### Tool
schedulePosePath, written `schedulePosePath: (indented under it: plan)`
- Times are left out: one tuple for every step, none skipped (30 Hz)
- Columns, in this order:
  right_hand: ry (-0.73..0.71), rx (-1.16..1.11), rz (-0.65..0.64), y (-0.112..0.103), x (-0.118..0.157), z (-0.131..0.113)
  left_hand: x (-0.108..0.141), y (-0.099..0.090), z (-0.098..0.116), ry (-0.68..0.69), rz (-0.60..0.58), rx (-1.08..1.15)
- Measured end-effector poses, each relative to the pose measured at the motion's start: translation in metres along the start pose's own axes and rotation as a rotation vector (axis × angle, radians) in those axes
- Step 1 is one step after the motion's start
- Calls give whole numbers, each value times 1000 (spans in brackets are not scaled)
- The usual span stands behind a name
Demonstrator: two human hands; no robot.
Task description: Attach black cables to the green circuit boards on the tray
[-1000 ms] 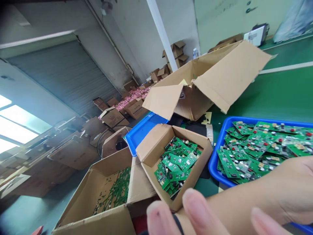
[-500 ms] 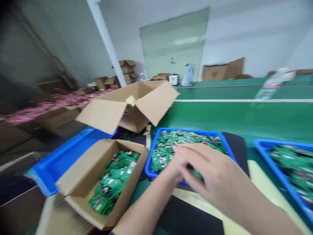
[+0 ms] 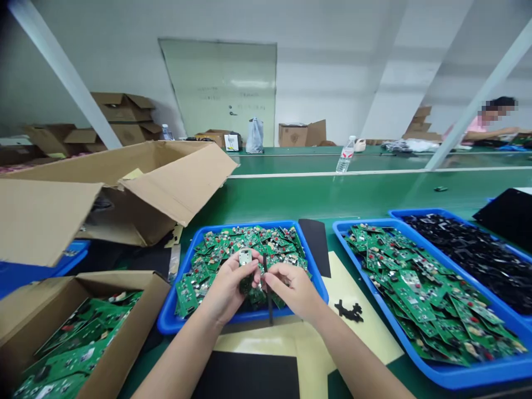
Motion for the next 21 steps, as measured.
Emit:
schedulePosePath:
  plan:
    - [3,13,18,-2,1,-1,-1,-1,0,-6,5,-13]
    - [3,31,40,-5,1,-1,-2,-2,0,-2,21,-30]
    - [-2,57,56,-9,1,-2,-3,-4,1,10,43,-53]
    - [-12,89,62,-11,1,-3,-3,-5,2,27,67,-83]
    - [-26,124,62,-14,1,-4,-3,-7,2,43,87,-117]
    - [-41,160,56,-15,2,-5,-4,-7,3,52,101,-151]
    - [-57,197,49,-16,2,-6,-4,-8,2,52,106,-179]
    - [-73,234,45,-17,2,-8,-4,-8,2,43,104,-200]
    - [-94,267,44,-17,2,-9,-4,-8,1,32,101,-212]
    - [-122,297,43,-17,2,-11,-5,-8,0,23,99,-217]
    - [-153,323,42,-16,3,-13,-5,-8,0,20,99,-220]
    - [-187,347,42,-15,3,-15,-5,-8,0,21,102,-227]
    - [-224,366,45,-15,4,-16,-5,-8,0,24,107,-240]
    - [-260,379,47,-14,4,-18,-6,-9,1,27,117,-259]
    - [-291,388,51,-13,5,-19,-7,-10,2,37,135,-282]
    - [-317,393,53,-13,5,-20,-7,-12,3,52,161,-308]
    - [-338,394,55,-12,5,-22,-7,-14,5,73,194,-332]
    - [-357,396,54,-12,5,-23,-7,-15,7,98,227,-350]
    - [-373,401,52,-12,6,-24,-7,-16,9,117,251,-359]
    - [-387,410,51,-13,6,-25,-7,-16,9,122,256,-362]
    - [-402,424,49,-14,6,-27,-7,-15,8,113,239,-358]
Point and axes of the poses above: each hand's wrist, its own x-axis away from the middle knuckle, its own y-axis out of the palm, z = x × y, the point moved 6 cm from there along -x, towards the middle knuckle, and after that the axes turned 14 degrees about -y, right-handed, at the moved point
